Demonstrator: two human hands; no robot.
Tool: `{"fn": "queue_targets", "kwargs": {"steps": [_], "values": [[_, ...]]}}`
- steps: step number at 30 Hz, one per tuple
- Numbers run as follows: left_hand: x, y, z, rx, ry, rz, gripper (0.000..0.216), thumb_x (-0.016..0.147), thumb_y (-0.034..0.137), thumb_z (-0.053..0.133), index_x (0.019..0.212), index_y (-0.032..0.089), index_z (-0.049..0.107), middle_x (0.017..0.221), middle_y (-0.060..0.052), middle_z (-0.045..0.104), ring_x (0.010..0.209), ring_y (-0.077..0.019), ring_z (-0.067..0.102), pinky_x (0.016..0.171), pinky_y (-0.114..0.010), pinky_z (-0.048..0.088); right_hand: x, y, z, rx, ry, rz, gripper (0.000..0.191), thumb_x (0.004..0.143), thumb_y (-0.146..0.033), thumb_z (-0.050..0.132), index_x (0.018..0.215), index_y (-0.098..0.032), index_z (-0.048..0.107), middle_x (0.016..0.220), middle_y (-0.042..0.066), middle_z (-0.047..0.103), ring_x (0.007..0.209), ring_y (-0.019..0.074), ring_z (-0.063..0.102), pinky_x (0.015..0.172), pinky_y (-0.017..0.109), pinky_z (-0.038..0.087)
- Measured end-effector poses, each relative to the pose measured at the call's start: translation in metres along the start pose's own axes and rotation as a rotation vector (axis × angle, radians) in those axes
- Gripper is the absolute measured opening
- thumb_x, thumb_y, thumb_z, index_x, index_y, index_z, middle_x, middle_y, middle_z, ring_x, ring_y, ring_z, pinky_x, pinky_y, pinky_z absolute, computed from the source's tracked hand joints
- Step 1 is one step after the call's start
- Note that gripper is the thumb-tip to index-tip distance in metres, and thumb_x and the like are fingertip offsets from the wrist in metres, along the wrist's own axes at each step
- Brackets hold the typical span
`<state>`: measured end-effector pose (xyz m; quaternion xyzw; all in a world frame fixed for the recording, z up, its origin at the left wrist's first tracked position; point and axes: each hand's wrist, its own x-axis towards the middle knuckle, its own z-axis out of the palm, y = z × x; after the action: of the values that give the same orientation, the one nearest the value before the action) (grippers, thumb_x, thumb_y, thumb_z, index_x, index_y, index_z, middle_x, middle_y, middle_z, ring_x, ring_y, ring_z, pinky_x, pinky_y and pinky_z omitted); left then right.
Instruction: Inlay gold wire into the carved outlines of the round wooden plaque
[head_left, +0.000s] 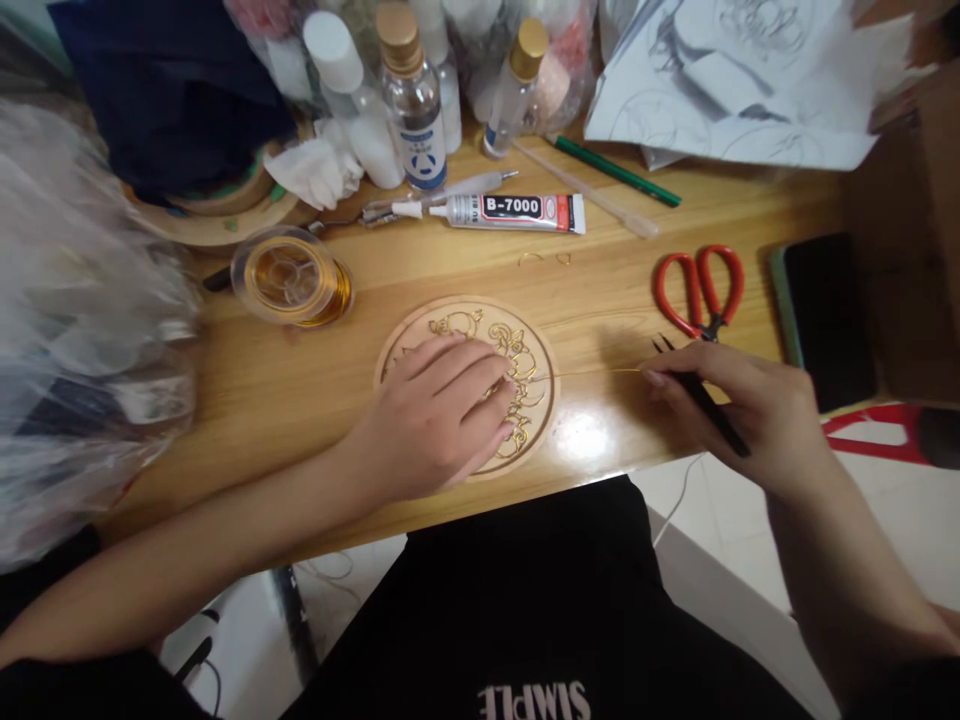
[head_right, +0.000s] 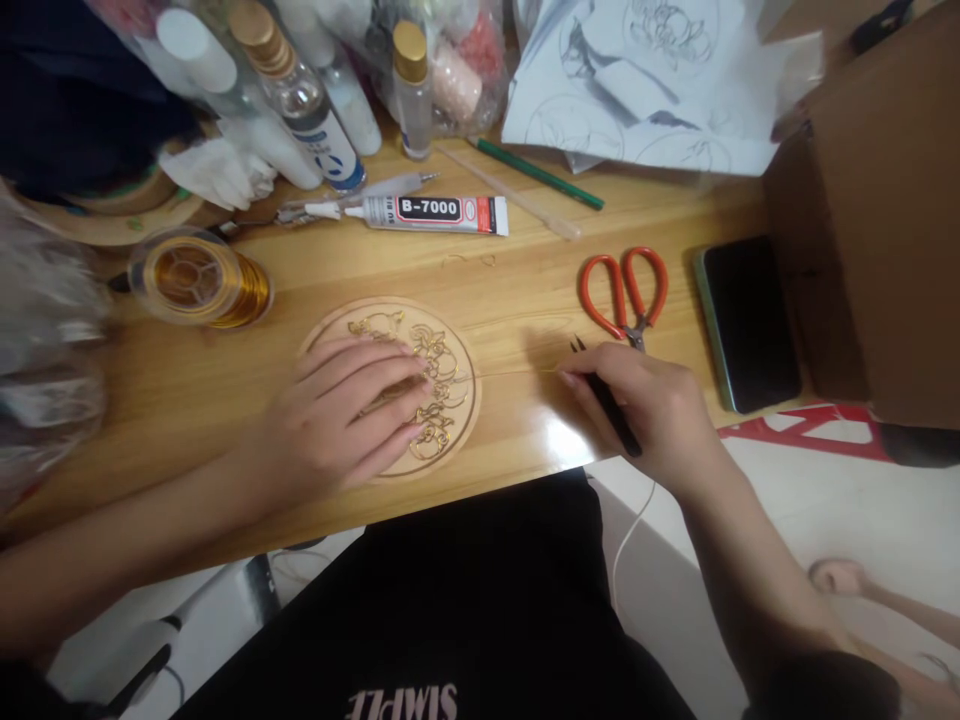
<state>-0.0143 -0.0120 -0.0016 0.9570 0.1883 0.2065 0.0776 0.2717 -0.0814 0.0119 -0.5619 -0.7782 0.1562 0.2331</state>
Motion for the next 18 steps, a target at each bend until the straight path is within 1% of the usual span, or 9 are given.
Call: {"fn": "queue_targets", "kwargs": {"steps": [4,8,15,18], "values": [[-0.001,0.009,0.000,0.002,-0.056,-0.023,0.024,0.094,0.029,0.053,0.103,0.011,0.066,0.117,-0.014,0.067,0.114,-0.0276,0.061,0.099,-0.045,0.049,-0.001,-0.002,-0.002,-0.042,0.000,-0.020,0.012,0.084,-0.011,0.063,0.092,-0.019,0.061,0.077,0.002,0.068,0.064,0.0109,0.065,0.057,0.021,0.049],[-0.003,0.012,0.005,-0.013,-0.086,-0.034,0.027,0.095,0.031,0.052,0.106,0.010,0.065,0.127,-0.017,0.062,0.122,-0.0285,0.056,0.106,-0.047,0.044,-0.003,-0.004,-0.005,-0.050,-0.005,-0.021,0.011,0.084,-0.011,0.063,0.092,-0.019,0.062,0.075,0.002,0.068,0.062,0.0114,0.065,0.056,0.021,0.050],[-0.005,0.011,0.010,-0.021,-0.069,-0.020,0.029,0.093,0.030,0.053,0.108,0.008,0.065,0.126,-0.019,0.062,0.123,-0.0305,0.056,0.106,-0.048,0.044,-0.006,-0.004,-0.003,-0.042,0.023,-0.007,0.015,0.082,-0.009,0.063,0.092,-0.021,0.061,0.077,0.002,0.068,0.063,0.0111,0.065,0.057,0.021,0.050],[-0.006,0.011,0.010,-0.019,-0.075,-0.013,0.030,0.094,0.029,0.053,0.112,0.007,0.063,0.128,-0.019,0.061,0.125,-0.0299,0.055,0.106,-0.048,0.044,-0.006,-0.004,-0.002,-0.041,0.032,-0.014,0.014,0.082,-0.009,0.064,0.092,-0.019,0.061,0.076,0.002,0.068,0.062,0.0105,0.064,0.056,0.020,0.049]]}}
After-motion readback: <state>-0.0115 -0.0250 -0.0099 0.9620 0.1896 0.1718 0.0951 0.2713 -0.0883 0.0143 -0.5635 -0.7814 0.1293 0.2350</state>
